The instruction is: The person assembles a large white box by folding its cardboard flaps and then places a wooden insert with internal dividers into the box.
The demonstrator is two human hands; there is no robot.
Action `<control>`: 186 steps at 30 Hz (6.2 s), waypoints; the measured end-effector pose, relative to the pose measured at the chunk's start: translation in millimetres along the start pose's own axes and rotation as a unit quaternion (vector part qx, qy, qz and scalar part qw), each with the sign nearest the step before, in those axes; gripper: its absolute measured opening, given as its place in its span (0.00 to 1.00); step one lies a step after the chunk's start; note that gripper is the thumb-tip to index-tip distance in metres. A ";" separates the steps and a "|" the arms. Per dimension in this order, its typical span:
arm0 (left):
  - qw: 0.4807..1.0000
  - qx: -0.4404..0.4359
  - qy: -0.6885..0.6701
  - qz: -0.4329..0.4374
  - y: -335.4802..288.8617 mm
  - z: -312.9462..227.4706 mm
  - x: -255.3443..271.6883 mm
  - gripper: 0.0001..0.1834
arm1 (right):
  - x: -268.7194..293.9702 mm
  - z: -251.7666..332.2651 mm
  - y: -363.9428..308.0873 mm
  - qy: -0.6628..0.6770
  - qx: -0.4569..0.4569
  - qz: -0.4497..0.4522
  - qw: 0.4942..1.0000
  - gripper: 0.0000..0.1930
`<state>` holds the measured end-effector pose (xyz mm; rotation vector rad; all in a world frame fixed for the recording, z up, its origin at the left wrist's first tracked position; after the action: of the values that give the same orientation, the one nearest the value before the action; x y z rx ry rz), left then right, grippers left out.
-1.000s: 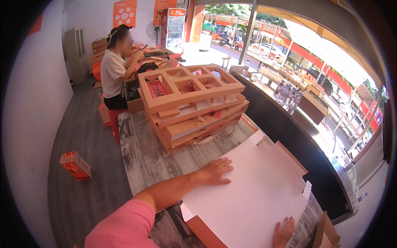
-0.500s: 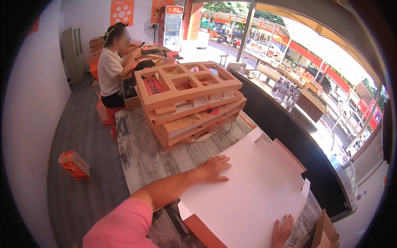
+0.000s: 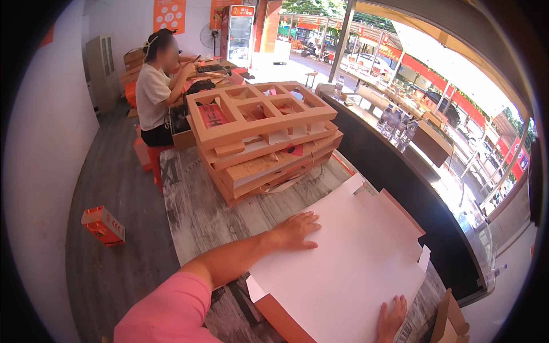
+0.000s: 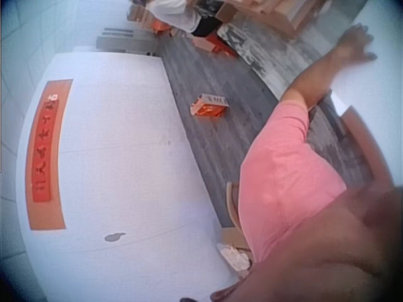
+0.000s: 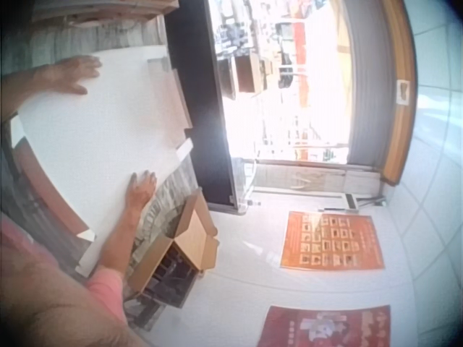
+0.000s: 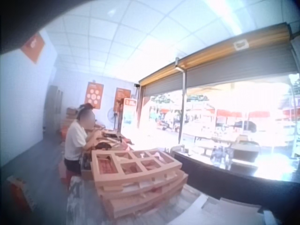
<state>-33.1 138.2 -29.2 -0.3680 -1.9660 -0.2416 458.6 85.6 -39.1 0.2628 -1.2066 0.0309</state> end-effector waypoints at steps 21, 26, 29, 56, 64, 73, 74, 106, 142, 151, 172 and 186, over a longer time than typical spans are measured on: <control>0.999 -0.023 0.003 -0.031 -1.1 1.6 0.8 0.37 | -4.9 -9.7 2.2 0.002 0.003 0.000 1.000 0.28; 1.000 -0.001 0.012 0.005 0.4 -1.1 3.9 0.39 | -1.4 -5.6 1.2 0.004 0.005 -0.002 1.000 0.27; 1.000 0.000 0.014 -0.003 -0.1 1.8 1.0 0.38 | -0.9 -4.9 1.8 0.006 0.003 0.002 1.000 0.27; 1.000 -0.014 0.001 -0.001 -2.3 1.4 2.3 0.39 | -4.9 -7.3 2.4 -0.001 -0.007 0.008 1.000 0.27; 1.000 -0.011 0.007 -0.001 1.0 2.1 0.1 0.39 | -2.3 -7.4 0.9 0.002 0.005 0.002 1.000 0.26; 1.000 -0.010 0.008 -0.013 0.0 0.9 2.3 0.37 | 4.9 8.7 1.5 0.012 -0.016 0.013 1.000 0.26; 1.000 -0.013 0.008 -0.021 2.2 0.8 2.2 0.37 | 4.0 6.6 2.0 0.013 -0.013 0.013 1.000 0.26; 1.000 -0.019 0.002 -0.021 -2.2 1.6 6.2 0.37 | -0.7 0.5 3.0 0.003 -0.026 0.014 1.000 0.28; 1.000 -0.010 -0.012 -0.007 -2.6 -2.5 2.0 0.39 | 8.3 5.4 1.4 -0.139 0.012 0.020 0.990 0.29; 1.000 -0.009 -0.020 -0.010 -3.1 -2.8 6.2 0.39 | 6.7 5.2 4.0 -0.170 0.034 -0.013 0.985 0.26; 0.975 -0.133 0.034 -0.176 -6.0 -11.6 1.6 0.17 | -1.7 -3.1 -2.0 -0.014 0.003 -0.030 0.999 0.26; 0.956 -0.197 0.147 -0.157 -67.4 -28.9 48.4 0.12 | 13.2 13.5 -4.7 -0.154 0.064 -0.015 0.986 0.21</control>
<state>-51.5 72.9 26.6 -0.2539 -1.6662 -0.8537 451.7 76.6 -23.3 0.4090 -1.5111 0.0413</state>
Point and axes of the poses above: each hand's wrist, its own y-axis towards the middle knuckle, its own x-axis out of the back of the hand, z = x × y, the point moved 2 cm from there along y, towards the middle knuckle, and after that the axes turned 13 degrees about z, right-handed, at the moved point
